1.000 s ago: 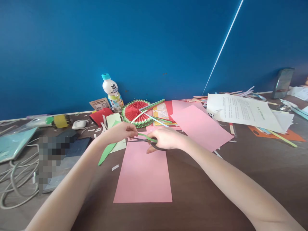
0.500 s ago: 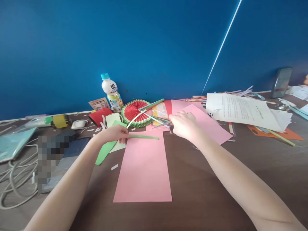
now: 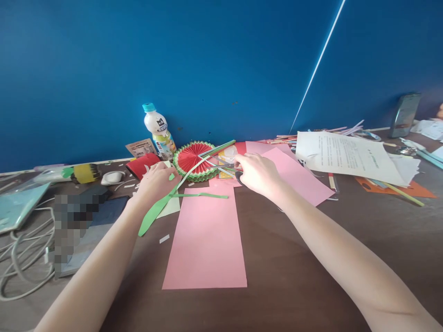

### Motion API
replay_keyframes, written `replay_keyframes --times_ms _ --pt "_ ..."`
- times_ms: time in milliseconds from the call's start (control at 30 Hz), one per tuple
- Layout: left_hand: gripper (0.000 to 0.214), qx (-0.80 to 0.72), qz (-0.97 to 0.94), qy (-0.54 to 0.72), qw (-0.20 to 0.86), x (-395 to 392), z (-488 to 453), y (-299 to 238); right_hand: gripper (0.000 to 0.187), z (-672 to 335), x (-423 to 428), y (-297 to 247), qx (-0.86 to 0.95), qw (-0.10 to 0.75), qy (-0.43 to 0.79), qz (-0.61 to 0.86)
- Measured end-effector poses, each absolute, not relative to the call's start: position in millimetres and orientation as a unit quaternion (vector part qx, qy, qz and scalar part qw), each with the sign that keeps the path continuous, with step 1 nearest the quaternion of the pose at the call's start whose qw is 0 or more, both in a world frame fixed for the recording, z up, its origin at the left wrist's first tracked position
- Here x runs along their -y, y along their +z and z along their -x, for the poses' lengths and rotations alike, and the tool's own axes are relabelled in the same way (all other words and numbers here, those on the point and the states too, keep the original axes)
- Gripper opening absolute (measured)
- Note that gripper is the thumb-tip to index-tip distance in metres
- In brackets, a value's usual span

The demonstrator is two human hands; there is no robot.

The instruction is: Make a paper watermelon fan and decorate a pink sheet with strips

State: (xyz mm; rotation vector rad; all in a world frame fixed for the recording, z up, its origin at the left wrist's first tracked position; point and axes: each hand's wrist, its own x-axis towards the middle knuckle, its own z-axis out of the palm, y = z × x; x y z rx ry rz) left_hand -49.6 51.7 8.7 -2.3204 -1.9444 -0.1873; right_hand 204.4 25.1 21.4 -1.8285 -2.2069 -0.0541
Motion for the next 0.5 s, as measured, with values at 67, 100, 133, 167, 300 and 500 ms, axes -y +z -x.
replay_keyframes --times_ms 67,100,133,167,300,500 --pt "0.033 0.644 0.753 -0.083 0.102 -55 51 0 0.024 -203 -25 21 0.762 0.151 -0.015 0.63" --pt "0.035 0.645 0.751 -0.081 0.115 -57 51 -4 0.025 -202 -24 21 0.762 0.156 -0.013 0.628" --pt "0.037 0.644 0.751 -0.074 0.122 -58 51 -8 0.026 -201 -24 21 0.763 0.16 -0.012 0.626" --pt "0.038 0.642 0.754 -0.065 0.124 -59 52 -11 0.027 -200 -24 21 0.763 0.164 -0.01 0.625" --pt "0.038 0.635 0.762 -0.042 0.121 -61 54 -16 0.028 -197 -22 23 0.76 0.176 -0.004 0.626" --pt "0.037 0.622 0.769 -0.081 0.125 -61 55 -15 0.025 -197 -23 22 0.76 0.188 0.002 0.622"
